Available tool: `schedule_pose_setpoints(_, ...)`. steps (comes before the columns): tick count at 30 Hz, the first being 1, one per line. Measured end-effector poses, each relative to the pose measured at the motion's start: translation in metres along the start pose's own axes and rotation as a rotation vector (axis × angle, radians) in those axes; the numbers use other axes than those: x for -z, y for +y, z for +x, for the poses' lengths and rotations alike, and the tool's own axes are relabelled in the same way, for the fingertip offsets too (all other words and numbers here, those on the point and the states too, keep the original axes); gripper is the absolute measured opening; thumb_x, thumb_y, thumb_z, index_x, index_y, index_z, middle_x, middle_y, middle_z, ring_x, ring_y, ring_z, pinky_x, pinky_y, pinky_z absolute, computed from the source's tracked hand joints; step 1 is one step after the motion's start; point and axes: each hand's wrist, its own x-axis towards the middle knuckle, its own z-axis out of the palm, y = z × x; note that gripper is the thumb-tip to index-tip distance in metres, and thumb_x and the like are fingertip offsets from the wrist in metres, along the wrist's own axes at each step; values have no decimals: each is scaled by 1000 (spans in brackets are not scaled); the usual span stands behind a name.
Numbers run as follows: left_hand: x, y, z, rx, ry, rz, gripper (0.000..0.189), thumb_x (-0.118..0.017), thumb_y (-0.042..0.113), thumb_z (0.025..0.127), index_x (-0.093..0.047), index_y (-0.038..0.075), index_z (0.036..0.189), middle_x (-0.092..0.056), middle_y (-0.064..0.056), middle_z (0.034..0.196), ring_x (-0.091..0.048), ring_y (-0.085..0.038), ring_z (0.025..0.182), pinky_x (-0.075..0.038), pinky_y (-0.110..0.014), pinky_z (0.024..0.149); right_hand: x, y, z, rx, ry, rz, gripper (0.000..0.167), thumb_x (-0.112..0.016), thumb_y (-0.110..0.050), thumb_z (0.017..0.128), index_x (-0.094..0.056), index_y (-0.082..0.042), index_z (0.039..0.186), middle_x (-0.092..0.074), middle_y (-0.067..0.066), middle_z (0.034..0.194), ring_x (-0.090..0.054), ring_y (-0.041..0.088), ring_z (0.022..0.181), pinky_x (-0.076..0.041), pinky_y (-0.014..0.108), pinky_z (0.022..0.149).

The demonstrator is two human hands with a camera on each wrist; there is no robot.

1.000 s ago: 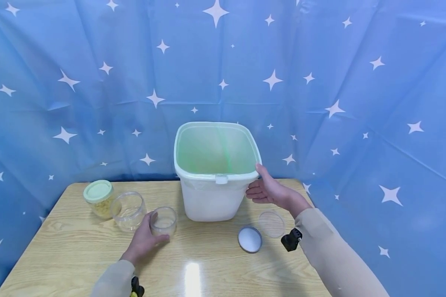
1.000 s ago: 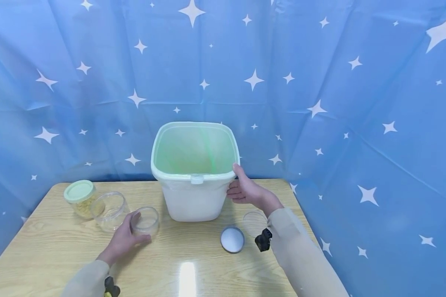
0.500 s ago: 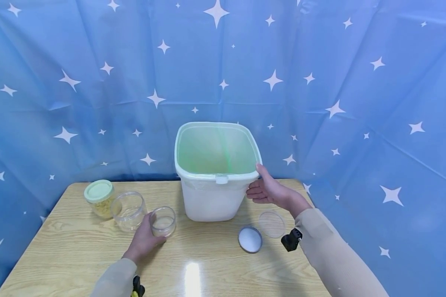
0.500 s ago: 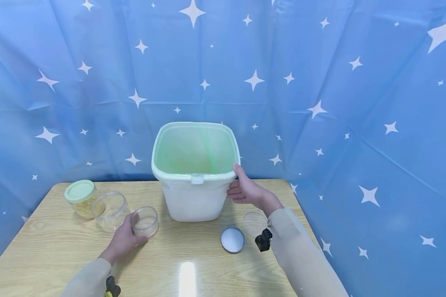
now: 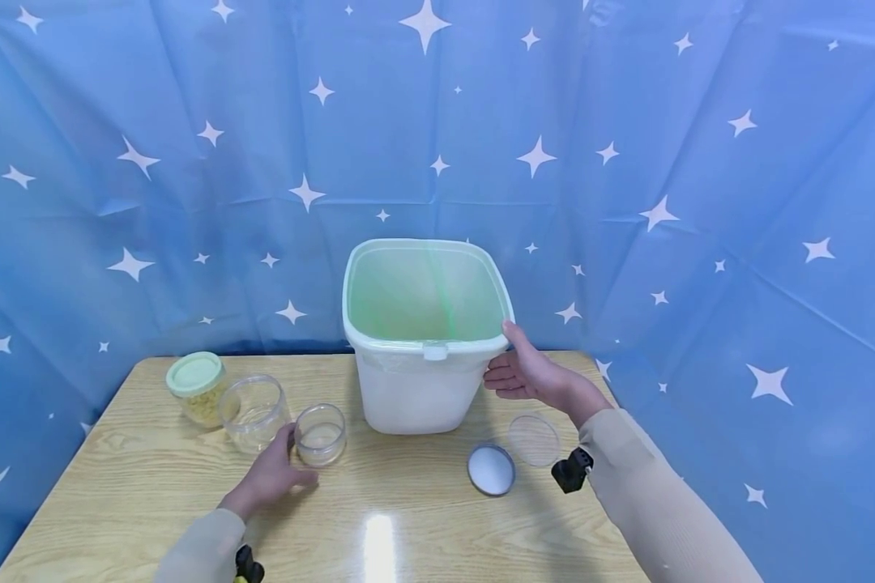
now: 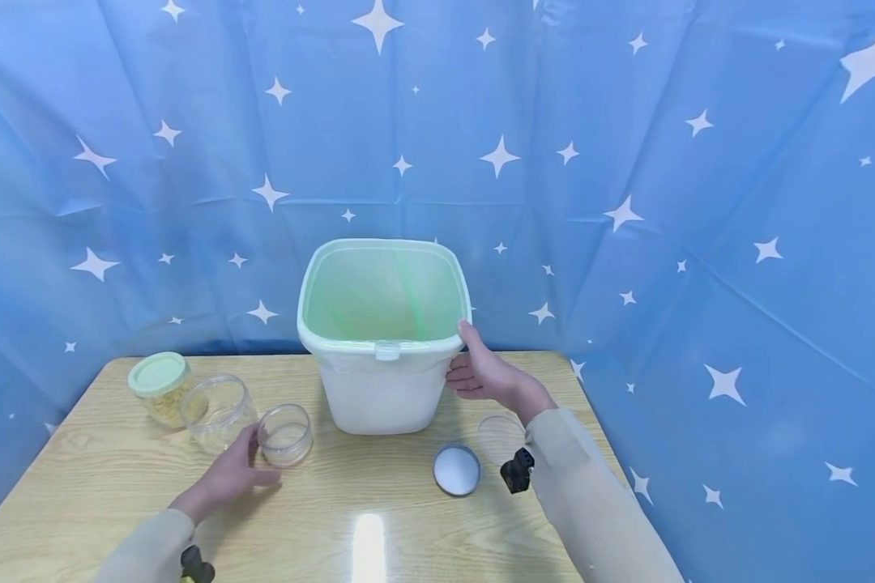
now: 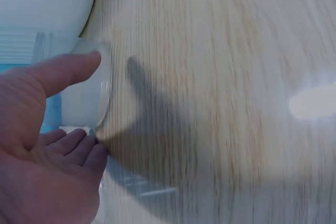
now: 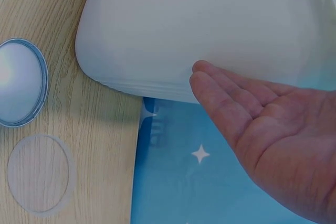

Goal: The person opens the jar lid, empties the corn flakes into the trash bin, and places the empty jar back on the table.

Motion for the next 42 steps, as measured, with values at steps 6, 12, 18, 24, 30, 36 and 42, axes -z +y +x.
schedule_pose_setpoints(6,14,2,-10,-4,-66,54,95,-81,19,75,-25,-6,148,-35,-31,150,-26,-50,141,-19,-64,115,1,-1,0,-4,2,-7,108,-1,-79,88,-28,7,148,-34,33,150,-38,43,139,-35,50,115)
schedule_pose_setpoints(12,31,-3,-16,-53,-117,72,81,-79,15,77,-37,-10,141,-49,-30,139,-45,-47,130,-37,-58,107,1,-1,-1,-11,9,-3,107,-1,-78,89,-28,7,148,-35,33,150,-38,43,139,-35,49,115)
schedule_pose_setpoints(18,51,-11,-19,-72,-175,65,75,-78,14,78,-41,-13,138,-54,-30,134,-49,-47,125,-42,-57,103,2,1,-1,-12,12,-2,108,-1,-79,88,-28,8,147,-36,33,149,-38,44,139,-36,49,115)
schedule_pose_setpoints(24,72,-17,-20,-80,-170,123,65,-77,16,80,-49,-13,131,-57,-29,129,-52,-46,120,-45,-56,100,3,2,-2,-16,10,-6,109,0,-79,88,-27,7,148,-35,32,150,-38,43,139,-36,49,115)
schedule_pose_setpoints(30,92,-24,-17,-31,-183,179,57,-73,19,84,-52,-14,126,-57,-31,127,-52,-49,119,-45,-56,98,4,3,-2,-13,17,0,109,1,-79,88,-27,7,148,-35,33,150,-38,44,139,-36,49,115)
schedule_pose_setpoints(36,107,-40,-11,43,-88,235,63,-67,26,89,-47,-17,131,-51,-37,130,-50,-51,118,-49,-54,92,5,4,-3,-14,19,1,108,1,-78,88,-27,7,148,-35,33,150,-38,44,139,-36,49,115)
schedule_pose_setpoints(42,124,-46,-9,131,-46,246,69,-61,33,92,-42,-18,134,-44,-41,134,-47,-54,119,-50,-54,90,3,3,-4,-22,24,1,107,0,-79,88,-28,5,149,-37,30,150,-38,42,140,-36,48,115)
